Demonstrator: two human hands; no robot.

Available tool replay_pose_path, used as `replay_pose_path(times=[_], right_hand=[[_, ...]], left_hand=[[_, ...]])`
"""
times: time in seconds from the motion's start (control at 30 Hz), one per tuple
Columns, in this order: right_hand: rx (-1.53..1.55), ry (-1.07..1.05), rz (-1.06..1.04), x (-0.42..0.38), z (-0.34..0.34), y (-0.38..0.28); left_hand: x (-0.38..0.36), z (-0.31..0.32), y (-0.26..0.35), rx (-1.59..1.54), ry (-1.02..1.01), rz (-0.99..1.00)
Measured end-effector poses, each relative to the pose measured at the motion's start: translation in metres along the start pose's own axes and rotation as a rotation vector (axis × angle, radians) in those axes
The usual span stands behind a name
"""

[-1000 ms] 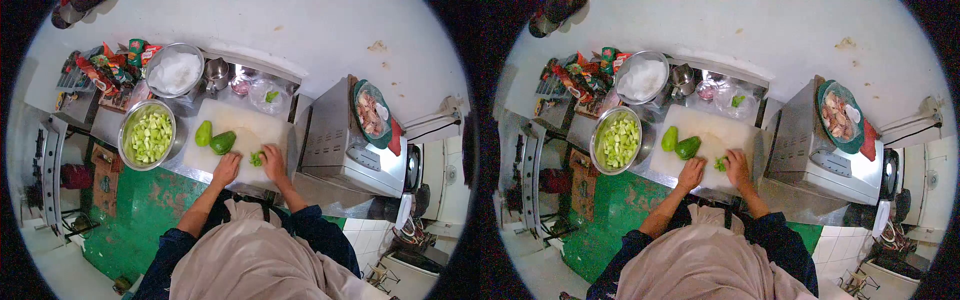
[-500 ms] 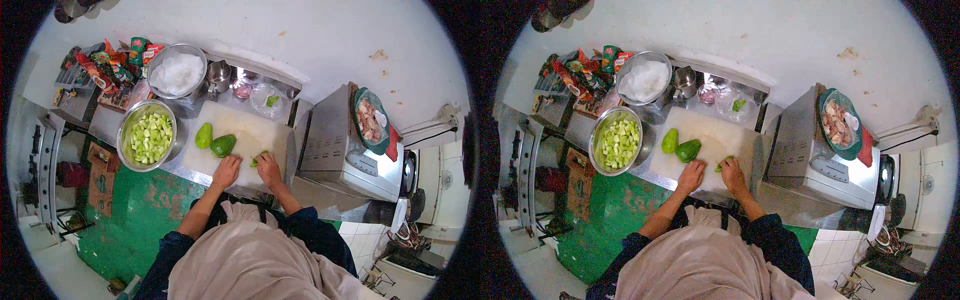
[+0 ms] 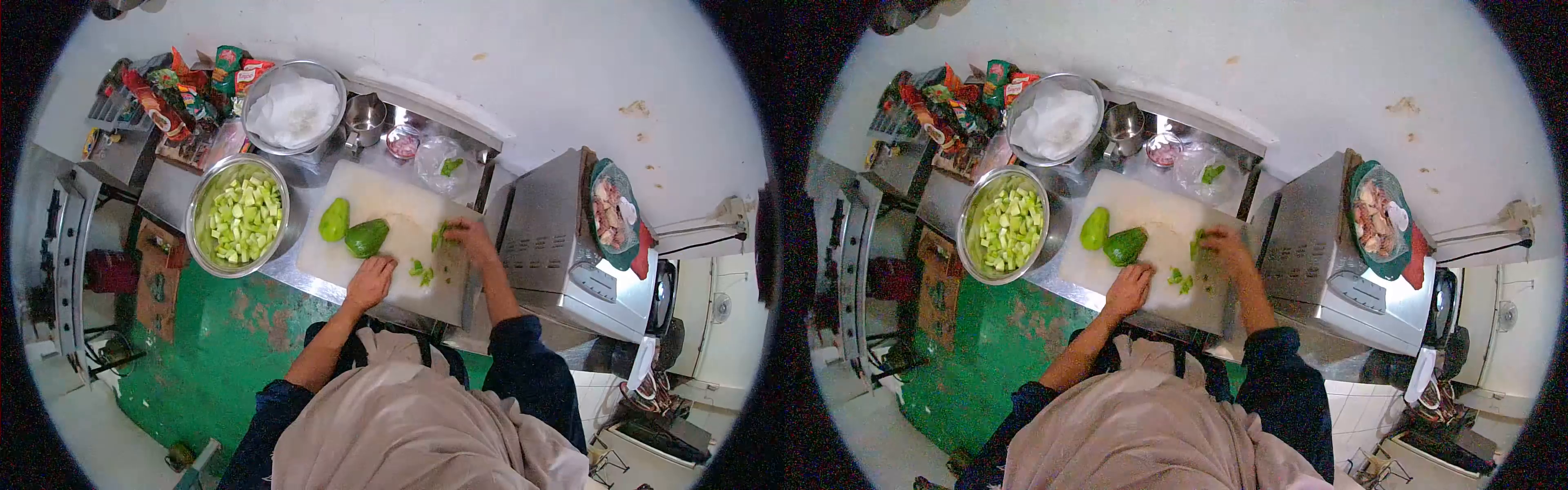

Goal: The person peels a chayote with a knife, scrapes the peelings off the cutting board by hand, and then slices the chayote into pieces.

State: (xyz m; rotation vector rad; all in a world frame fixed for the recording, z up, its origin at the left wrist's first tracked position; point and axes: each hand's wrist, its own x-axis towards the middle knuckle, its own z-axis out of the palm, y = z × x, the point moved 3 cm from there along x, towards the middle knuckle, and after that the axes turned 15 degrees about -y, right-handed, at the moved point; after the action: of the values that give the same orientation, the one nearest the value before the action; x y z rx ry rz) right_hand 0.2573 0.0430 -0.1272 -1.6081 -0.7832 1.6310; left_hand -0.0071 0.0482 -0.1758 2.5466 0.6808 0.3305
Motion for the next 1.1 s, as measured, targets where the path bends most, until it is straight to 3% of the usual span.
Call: replay_pose_path(times=[0.1, 0.3, 0.5, 0.6, 0.77, 0.9, 1.0, 1.1], right_hand=[[0.141, -0.027, -0.174, 0.045, -0.04, -0.01], [0.11, 0.16, -0.189, 0.094, -0.07, -0.06], [0.349, 0.281, -0.245, 0.15, -0.085, -0.041], [-0.07, 0.256, -0.257, 0.154, -0.089, -0.044], [-0.671, 0.426, -0.173, 0.16, -0.093, -0.048], [-0.88, 0.634, -0.215, 0.118, -0.063, -0.079], [-0.879, 0.714, -0.49, 0.115, -0.058, -0.067], [-0.914, 0.387, -0.466, 0.115, -0.035, -0.048]], left_hand=[[0.0, -0.003, 0.001, -0.008, -0.004, 0.005], [0.0, -0.001, 0.0, 0.0, -0.084, -0.034], [-0.002, 0.0, -0.001, 0.035, -0.101, -0.037], [0.0, 0.0, 0.0, 0.015, -0.04, -0.028], [0.002, 0.001, -0.001, 0.043, -0.069, -0.038], [0.002, 0.003, -0.001, 0.08, -0.064, -0.028], [0.003, 0.003, -0.002, 0.072, -0.083, -0.034], [0.002, 0.003, -0.002, 0.083, -0.07, -0.025]])
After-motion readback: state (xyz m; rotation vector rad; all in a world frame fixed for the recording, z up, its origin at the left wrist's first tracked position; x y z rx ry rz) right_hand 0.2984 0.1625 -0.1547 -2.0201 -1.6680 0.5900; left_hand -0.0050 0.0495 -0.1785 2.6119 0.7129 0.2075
